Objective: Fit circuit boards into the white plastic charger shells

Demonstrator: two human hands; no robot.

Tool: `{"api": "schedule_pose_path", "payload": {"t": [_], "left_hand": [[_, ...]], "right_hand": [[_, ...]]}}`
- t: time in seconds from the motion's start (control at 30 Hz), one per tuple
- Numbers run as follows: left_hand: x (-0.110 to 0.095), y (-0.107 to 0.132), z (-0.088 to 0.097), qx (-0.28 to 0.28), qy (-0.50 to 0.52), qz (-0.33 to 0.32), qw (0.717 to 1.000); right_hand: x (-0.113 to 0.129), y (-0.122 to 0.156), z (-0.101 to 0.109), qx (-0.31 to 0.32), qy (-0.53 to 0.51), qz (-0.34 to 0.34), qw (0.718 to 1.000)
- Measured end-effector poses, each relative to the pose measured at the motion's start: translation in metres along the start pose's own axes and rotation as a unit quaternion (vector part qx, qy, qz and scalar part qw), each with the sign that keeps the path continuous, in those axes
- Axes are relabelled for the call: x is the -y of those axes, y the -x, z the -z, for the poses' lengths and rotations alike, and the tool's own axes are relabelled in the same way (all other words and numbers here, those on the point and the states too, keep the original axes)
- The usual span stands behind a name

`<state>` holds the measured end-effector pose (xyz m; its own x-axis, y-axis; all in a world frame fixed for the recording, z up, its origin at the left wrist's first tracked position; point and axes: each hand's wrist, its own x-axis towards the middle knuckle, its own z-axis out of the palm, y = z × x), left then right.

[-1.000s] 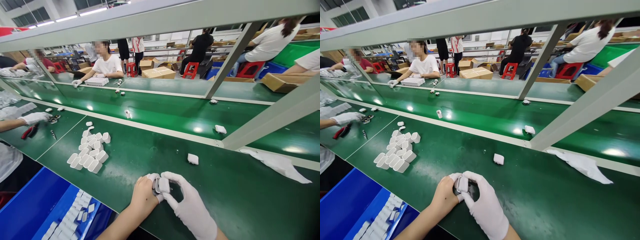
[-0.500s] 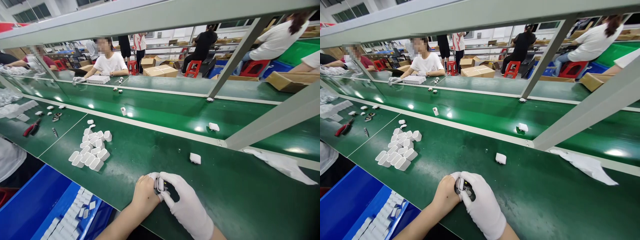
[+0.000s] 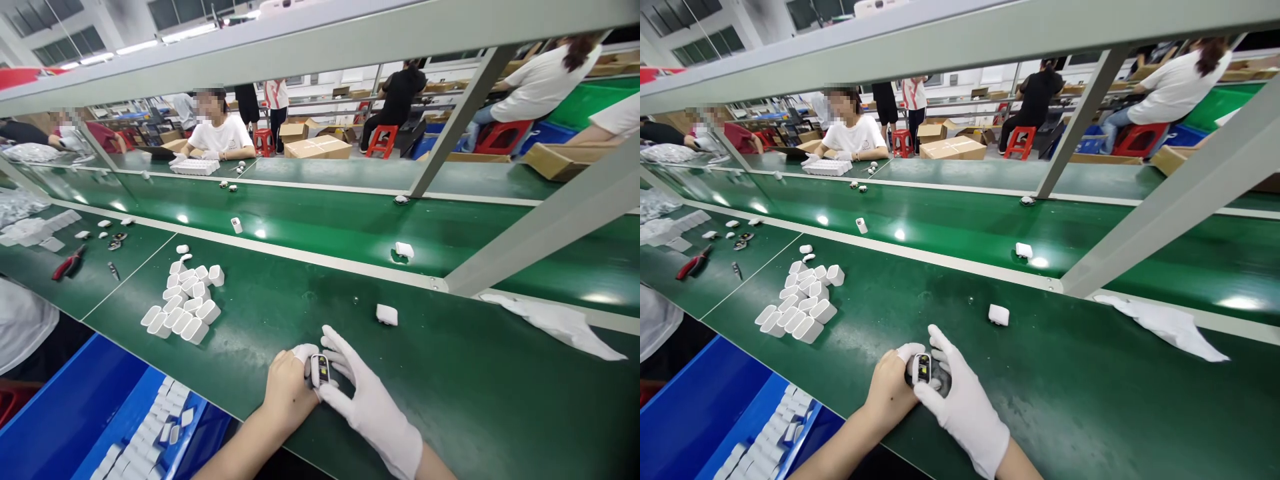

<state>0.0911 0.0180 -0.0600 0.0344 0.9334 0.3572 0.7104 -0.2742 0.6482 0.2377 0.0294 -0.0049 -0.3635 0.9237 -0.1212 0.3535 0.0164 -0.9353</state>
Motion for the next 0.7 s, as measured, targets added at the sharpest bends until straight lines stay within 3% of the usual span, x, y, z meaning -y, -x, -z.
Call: {"api": "schedule_pose_path", "payload": {"t": [0.07,0.17,0.4,0.5,0.57,0.7], "left_hand": [[0.0,0.002,-0.002,-0.05,-0.012,-0.04,0.998],[-0.002,0.004,-0.005,-0.09,-0.028,-0.074,0.993],[-0.009,0.002,0.003,0.017,0.013,0.007,1.0],[-0.01,-0.001,0.006,0.07,0.019,0.061,0.995],[-0.01,-0.002,0.007,0.103,0.008,0.091,0.991],[-0.009,-0.005,0.005,0.147,-0.008,0.092,0.985]], "right_hand": [[-0.002,0.001,-0.002,0.021,-0.073,-0.06,0.995],[-0.003,0.002,-0.005,0.036,-0.061,-0.074,0.995],[0.002,0.008,0.0,0.069,-0.035,-0.05,0.996],[0.0,0.006,0.003,0.021,0.083,0.049,0.995],[-0.001,0.004,0.005,-0.015,0.172,0.139,0.975],[-0.002,0.003,0.008,-0.04,0.192,0.217,0.956]]}}
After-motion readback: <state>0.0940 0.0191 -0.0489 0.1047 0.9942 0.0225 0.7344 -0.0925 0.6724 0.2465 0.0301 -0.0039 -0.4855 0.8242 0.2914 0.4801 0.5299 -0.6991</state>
